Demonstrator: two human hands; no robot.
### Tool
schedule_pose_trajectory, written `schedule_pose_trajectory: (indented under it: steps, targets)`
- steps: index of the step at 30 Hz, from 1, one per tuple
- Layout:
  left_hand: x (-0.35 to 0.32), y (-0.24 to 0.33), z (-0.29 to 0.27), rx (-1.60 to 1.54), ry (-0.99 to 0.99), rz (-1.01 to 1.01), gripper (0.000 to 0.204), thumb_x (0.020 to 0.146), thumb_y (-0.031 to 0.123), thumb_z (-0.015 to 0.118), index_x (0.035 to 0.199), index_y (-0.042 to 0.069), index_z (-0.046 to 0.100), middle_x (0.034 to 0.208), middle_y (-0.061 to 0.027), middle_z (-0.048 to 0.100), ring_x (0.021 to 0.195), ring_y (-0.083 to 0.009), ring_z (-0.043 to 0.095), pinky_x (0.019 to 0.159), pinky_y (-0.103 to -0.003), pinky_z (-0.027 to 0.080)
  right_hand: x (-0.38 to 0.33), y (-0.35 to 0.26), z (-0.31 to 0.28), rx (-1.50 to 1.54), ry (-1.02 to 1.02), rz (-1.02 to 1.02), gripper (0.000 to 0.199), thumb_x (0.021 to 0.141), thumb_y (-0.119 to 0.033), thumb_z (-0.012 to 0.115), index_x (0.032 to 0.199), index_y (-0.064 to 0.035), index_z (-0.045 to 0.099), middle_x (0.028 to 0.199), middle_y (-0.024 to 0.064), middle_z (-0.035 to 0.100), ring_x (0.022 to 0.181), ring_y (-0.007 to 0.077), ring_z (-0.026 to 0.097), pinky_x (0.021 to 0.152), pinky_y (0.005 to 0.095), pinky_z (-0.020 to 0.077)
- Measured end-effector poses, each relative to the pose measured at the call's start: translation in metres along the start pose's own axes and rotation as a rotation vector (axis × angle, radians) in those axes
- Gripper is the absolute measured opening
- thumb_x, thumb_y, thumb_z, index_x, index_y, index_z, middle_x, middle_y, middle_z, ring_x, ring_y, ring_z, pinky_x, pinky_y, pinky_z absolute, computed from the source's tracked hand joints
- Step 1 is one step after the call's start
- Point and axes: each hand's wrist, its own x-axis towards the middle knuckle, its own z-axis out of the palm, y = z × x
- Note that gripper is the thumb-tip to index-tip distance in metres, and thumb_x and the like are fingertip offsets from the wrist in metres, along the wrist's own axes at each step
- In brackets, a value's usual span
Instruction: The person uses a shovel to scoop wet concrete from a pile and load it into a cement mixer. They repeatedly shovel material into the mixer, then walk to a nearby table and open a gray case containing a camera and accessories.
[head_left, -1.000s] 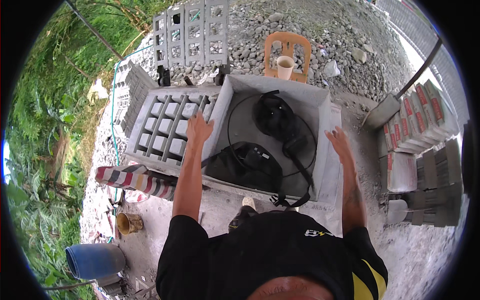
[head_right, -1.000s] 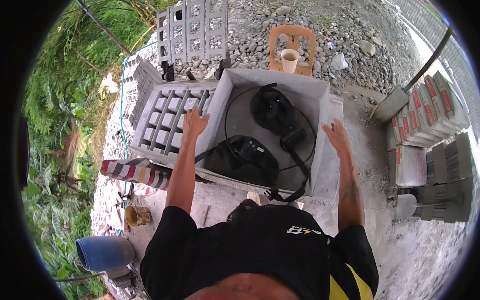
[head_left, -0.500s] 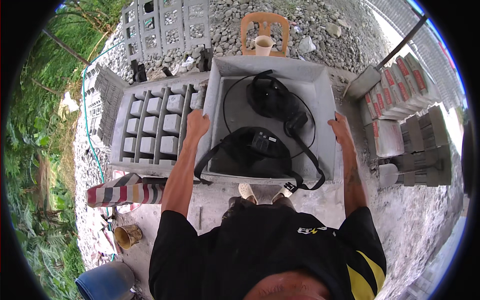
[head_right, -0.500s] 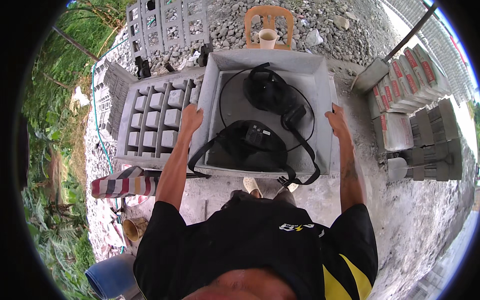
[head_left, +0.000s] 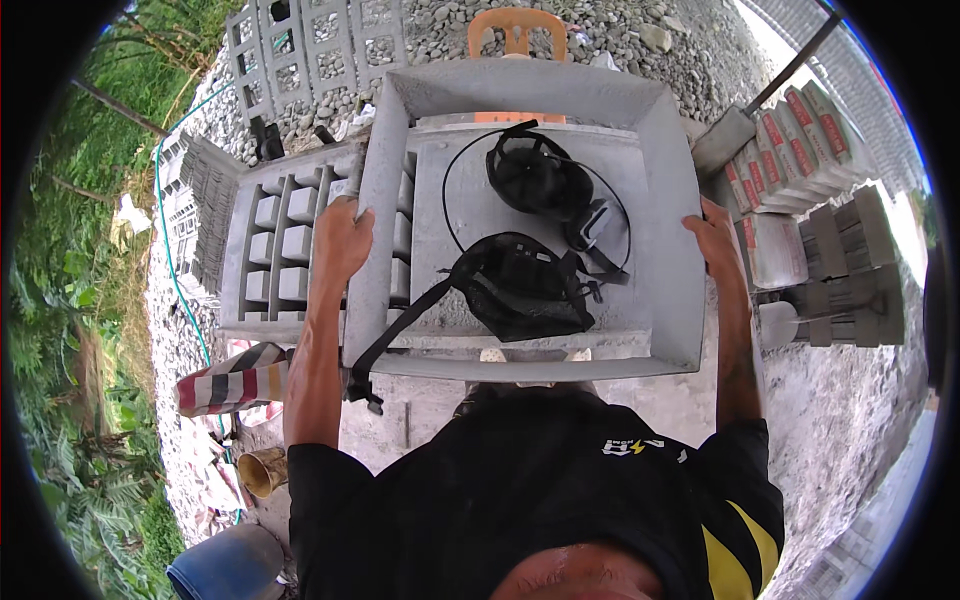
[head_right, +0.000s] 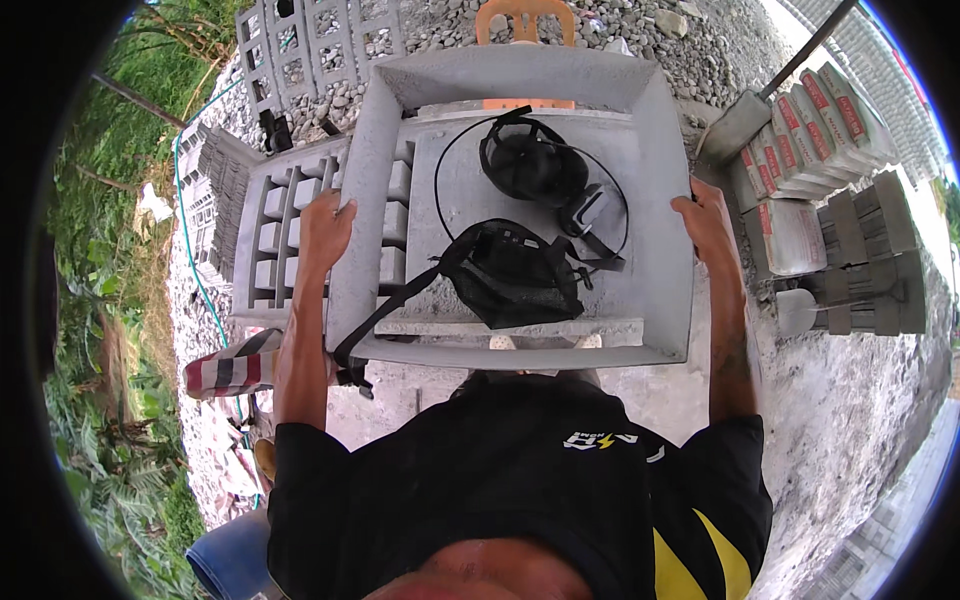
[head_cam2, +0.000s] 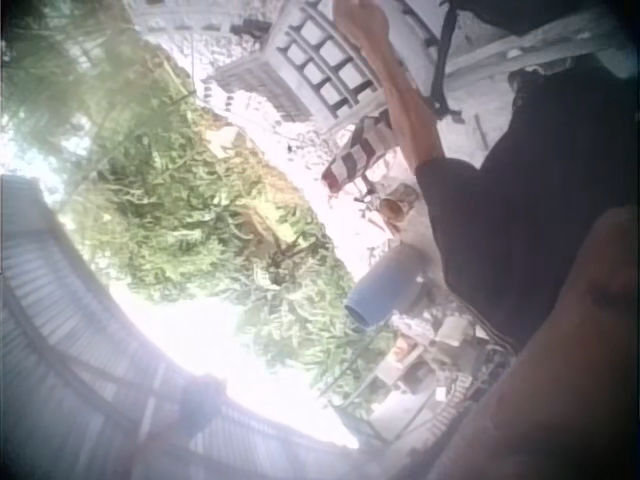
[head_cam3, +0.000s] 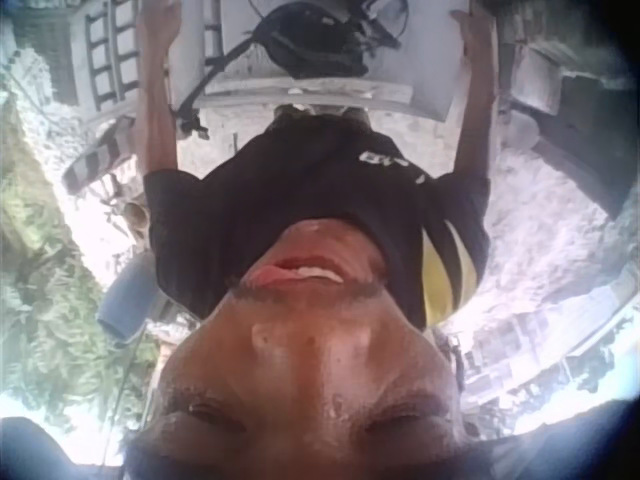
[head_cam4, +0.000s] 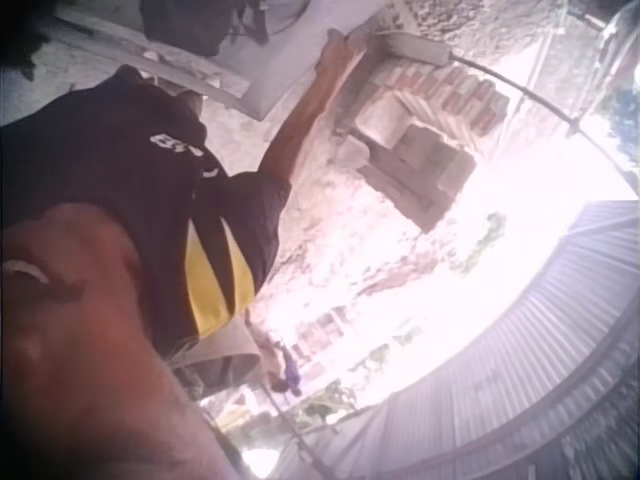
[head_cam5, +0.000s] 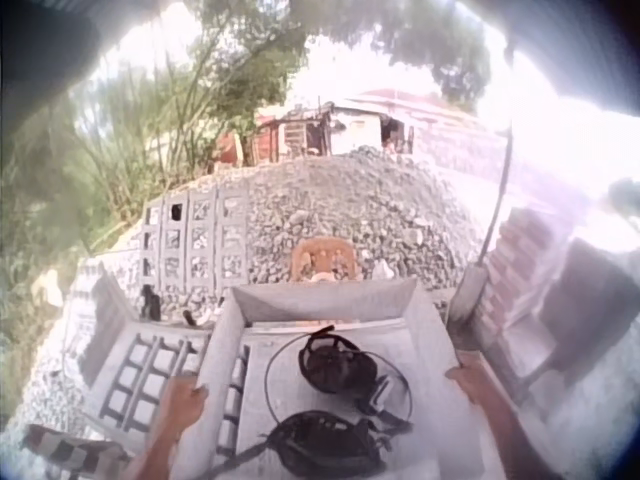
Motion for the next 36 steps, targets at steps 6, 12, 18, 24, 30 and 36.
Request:
schedule_pose_trajectory:
  steps: [6, 12, 18, 24, 30, 36]
  targets:
    - [-0.02, 0.045, -0.058, -0.047, 0.11, -0.023, 0.016, 0.082, 0.011, 0.06, 0.085, -0.005, 0.062, 0.089, -0.0223, 0.06, 0.079, -0.0404, 0.059, 0.066, -0.044, 0.045, -0.033, -0.033, -0.023, 0.067, 0.054, -0.089, 0.043, 0.078, -0.009, 0.057, 0.119, 0.0031, 0.058, 0.097, 0.0073, 0.065, 0.086, 0.0126, 0.058, 0.079, 0.0263, 0.045]
    - [-0.052, 0.08, -0.084, -0.077, 0.316, 0.077, 0.014, 0.082, 0.007, 0.06, 0.087, -0.005, 0.063, 0.091, -0.0189, 0.062, 0.077, -0.0373, 0.059, 0.068, -0.041, 0.047, -0.045, -0.041, -0.051, 0.041, 0.124, -0.351, 0.036, 0.079, -0.007, 0.057, 0.114, 0.0024, 0.061, 0.09, 0.0052, 0.064, 0.078, 0.0102, 0.056, 0.073, 0.0245, 0.0444]
    - [-0.1, 0.125, -0.096, 0.023, 0.539, 0.172, 0.012, 0.082, 0.006, 0.06, 0.088, -0.004, 0.064, 0.095, -0.0177, 0.064, 0.079, -0.0362, 0.06, 0.069, -0.04, 0.047, -0.061, -0.049, -0.088, 0.088, 0.198, -0.531, 0.032, 0.084, -0.009, 0.059, 0.114, 0.0018, 0.061, 0.094, 0.0066, 0.066, 0.081, 0.0103, 0.058, 0.075, 0.0254, 0.0457]
    - [-0.121, 0.158, -0.107, 0.052, 0.561, 0.072, 0.012, 0.082, 0.007, 0.06, 0.086, -0.004, 0.063, 0.09, -0.0167, 0.063, 0.075, -0.0355, 0.06, 0.062, -0.04, 0.046, -0.064, -0.044, -0.111, 0.156, 0.13, -0.582, 0.032, 0.084, -0.008, 0.059, 0.114, 0.002, 0.061, 0.091, 0.0048, 0.065, 0.078, 0.0103, 0.058, 0.072, 0.0256, 0.0463]
    - [-0.109, 0.117, -0.077, 0.038, 0.493, 0.103, 0.011, 0.08, 0.007, 0.06, 0.083, -0.003, 0.062, 0.087, -0.0177, 0.062, 0.08, -0.0384, 0.059, 0.069, -0.043, 0.046, -0.056, -0.011, -0.088, 0.13, 0.089, -0.607, 0.031, 0.081, -0.005, 0.057, 0.11, 0.003, 0.062, 0.087, 0.0031, 0.064, 0.075, 0.0078, 0.054, 0.069, 0.0247, 0.0447]
    - [-0.085, 0.05, -0.037, 0.014, 0.292, 0.032, 0.015, 0.078, 0.009, 0.062, 0.076, -0.005, 0.059, 0.085, -0.0222, 0.06, 0.08, -0.0414, 0.057, 0.071, -0.047, 0.045, -0.045, 0.005, -0.044, 0.03, 0.028, -0.363, 0.037, 0.076, -0.004, 0.054, 0.112, 0.0011, 0.063, 0.079, 0.0026, 0.062, 0.066, 0.0071, 0.051, 0.06, 0.0255, 0.0433]
